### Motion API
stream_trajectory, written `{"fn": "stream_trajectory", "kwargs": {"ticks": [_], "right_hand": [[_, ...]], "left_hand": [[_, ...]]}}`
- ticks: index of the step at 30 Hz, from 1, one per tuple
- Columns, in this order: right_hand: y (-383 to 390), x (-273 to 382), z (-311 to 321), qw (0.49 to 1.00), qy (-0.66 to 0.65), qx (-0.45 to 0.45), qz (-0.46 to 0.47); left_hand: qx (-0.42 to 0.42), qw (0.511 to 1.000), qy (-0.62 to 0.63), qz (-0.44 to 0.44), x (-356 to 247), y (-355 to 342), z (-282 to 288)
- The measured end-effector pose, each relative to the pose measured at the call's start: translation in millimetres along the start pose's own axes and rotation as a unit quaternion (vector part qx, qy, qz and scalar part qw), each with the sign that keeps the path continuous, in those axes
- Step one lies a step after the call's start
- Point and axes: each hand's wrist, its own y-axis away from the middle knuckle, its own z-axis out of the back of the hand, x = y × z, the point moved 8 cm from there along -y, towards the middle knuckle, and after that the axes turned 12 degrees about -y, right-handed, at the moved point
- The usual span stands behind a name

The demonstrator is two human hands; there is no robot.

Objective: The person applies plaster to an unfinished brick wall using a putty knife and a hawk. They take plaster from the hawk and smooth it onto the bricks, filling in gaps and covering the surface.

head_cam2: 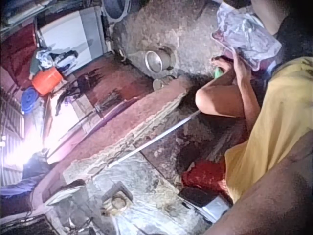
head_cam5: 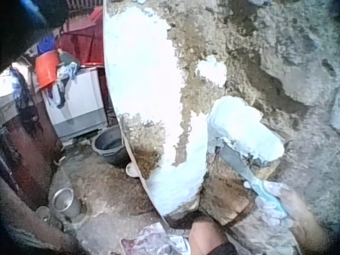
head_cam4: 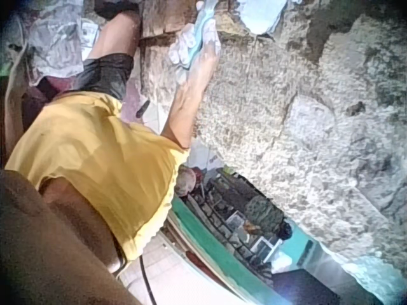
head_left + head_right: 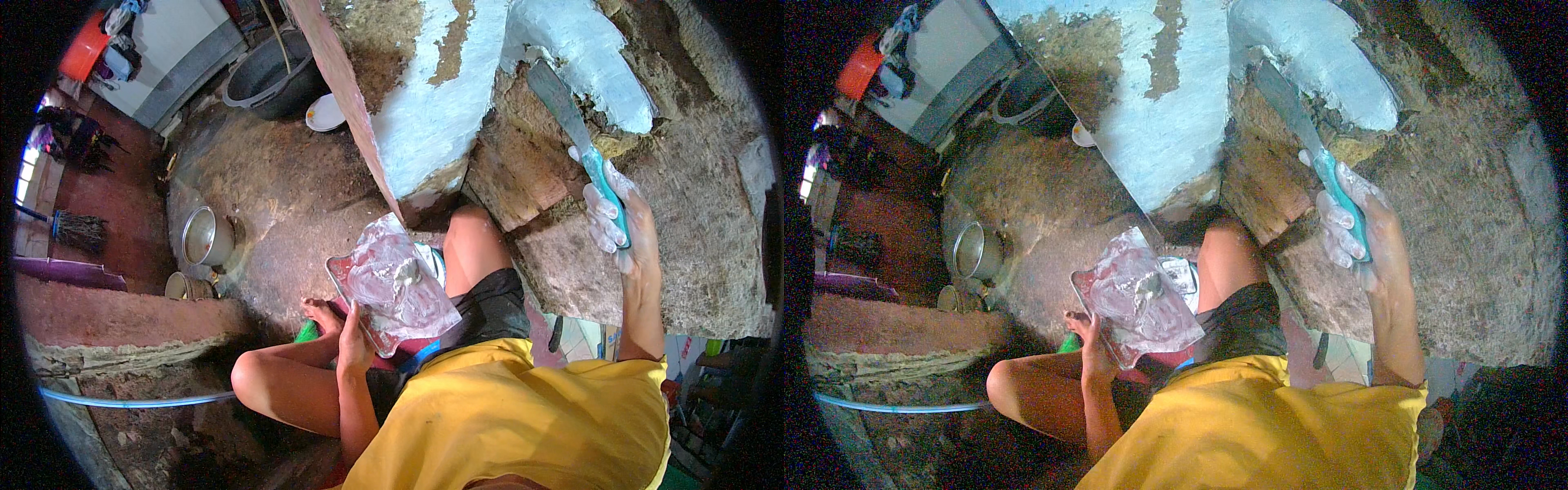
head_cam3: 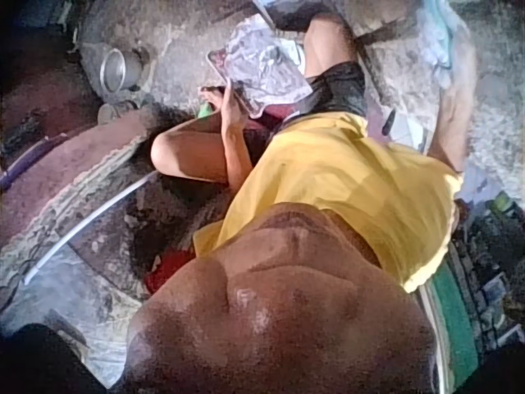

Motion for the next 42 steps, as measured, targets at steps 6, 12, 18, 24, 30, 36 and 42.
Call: {"fn": "stream_trajectory", "kwargs": {"ticks": [6,12,18,24,30,36,42], "right_hand": [[1,0,10,1.000,0.016,-0.001,-0.009],[11,-2,17,0.996,0.083,-0.037,-0.002],[6,6,-7,0.995,0.096,-0.018,0.033],[-9,6,12,0.994,0.099,-0.007,0.036],[-16,-4,11,0.999,0.024,0.036,0.013],[-15,-12,16,1.000,0.006,0.009,-0.016],[-11,-15,20,0.996,0.081,-0.013,-0.027]], "left_hand": [[-0.009,1.000,-0.019,0.005,-5,4,-2],[-0.007,1.000,-0.021,-0.012,-3,0,-1],[0.000,0.999,-0.040,0.016,-1,3,5],[-0.005,1.000,-0.031,0.000,-4,3,1],[-0.015,0.999,-0.036,0.011,3,-1,8],[-0.011,1.000,-0.013,0.010,5,-2,8],[0.003,1.000,-0.005,0.009,2,-4,5]]}}
